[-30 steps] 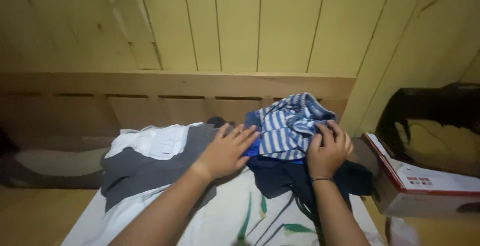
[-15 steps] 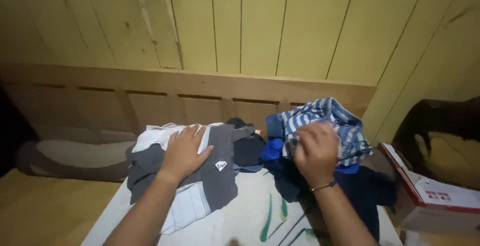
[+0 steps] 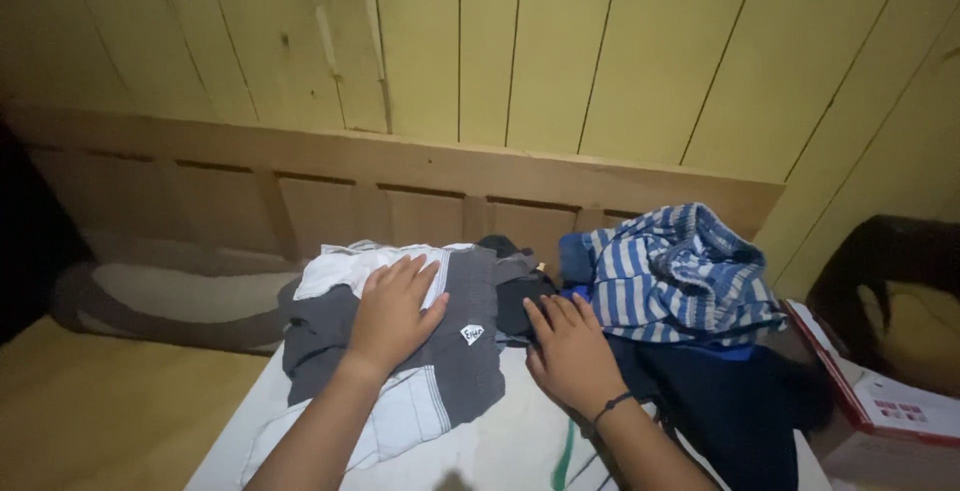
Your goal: Sorting and organizing various pieces of laundry on a bed.
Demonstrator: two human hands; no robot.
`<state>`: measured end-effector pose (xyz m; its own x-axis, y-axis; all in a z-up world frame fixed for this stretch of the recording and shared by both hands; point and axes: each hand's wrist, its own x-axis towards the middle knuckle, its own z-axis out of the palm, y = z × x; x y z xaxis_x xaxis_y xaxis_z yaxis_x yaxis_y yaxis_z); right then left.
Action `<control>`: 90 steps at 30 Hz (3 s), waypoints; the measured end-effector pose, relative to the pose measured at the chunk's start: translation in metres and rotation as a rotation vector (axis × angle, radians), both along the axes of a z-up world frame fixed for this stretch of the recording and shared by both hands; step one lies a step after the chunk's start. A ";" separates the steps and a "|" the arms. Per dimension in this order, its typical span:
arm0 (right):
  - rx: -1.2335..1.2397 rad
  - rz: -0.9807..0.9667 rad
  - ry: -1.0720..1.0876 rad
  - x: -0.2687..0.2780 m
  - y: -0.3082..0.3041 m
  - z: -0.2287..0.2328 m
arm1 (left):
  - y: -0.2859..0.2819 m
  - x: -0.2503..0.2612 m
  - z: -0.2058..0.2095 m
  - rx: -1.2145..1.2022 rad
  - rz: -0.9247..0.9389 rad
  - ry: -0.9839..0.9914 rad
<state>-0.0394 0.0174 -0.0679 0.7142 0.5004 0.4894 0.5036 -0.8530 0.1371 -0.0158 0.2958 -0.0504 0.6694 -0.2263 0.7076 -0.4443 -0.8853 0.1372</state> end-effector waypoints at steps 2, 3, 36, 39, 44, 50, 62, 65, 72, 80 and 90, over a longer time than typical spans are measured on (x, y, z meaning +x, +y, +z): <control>0.018 0.022 0.004 0.000 0.001 0.002 | 0.000 0.001 -0.002 -0.005 0.003 -0.002; 0.051 0.020 0.017 -0.001 0.002 0.004 | 0.000 0.001 -0.003 0.001 0.010 -0.008; 0.701 0.003 0.040 0.080 0.052 -0.025 | -0.049 -0.027 -0.001 -0.023 0.022 0.145; 0.721 0.022 0.011 0.080 0.052 -0.027 | -0.047 -0.024 -0.009 0.066 -0.138 0.083; 0.702 0.001 0.028 0.073 0.054 -0.022 | -0.057 -0.027 -0.006 0.083 -0.171 0.097; 0.923 0.155 0.002 0.065 0.054 -0.017 | -0.049 -0.009 -0.001 -0.132 -0.144 0.199; 0.609 0.234 0.027 0.054 0.059 -0.009 | 0.033 0.034 -0.001 -0.736 -0.392 0.067; 0.650 0.259 0.014 0.057 0.059 -0.010 | 0.033 0.030 0.002 -0.760 -0.361 0.088; 0.897 0.236 0.081 0.069 0.058 -0.020 | 0.069 0.048 -0.013 -1.063 -0.332 -0.017; 1.093 0.211 0.022 0.082 0.055 -0.025 | 0.082 0.061 -0.030 -1.232 -0.401 0.135; 0.871 0.126 0.055 0.072 0.059 -0.017 | 0.030 0.015 0.002 -0.639 -0.401 0.111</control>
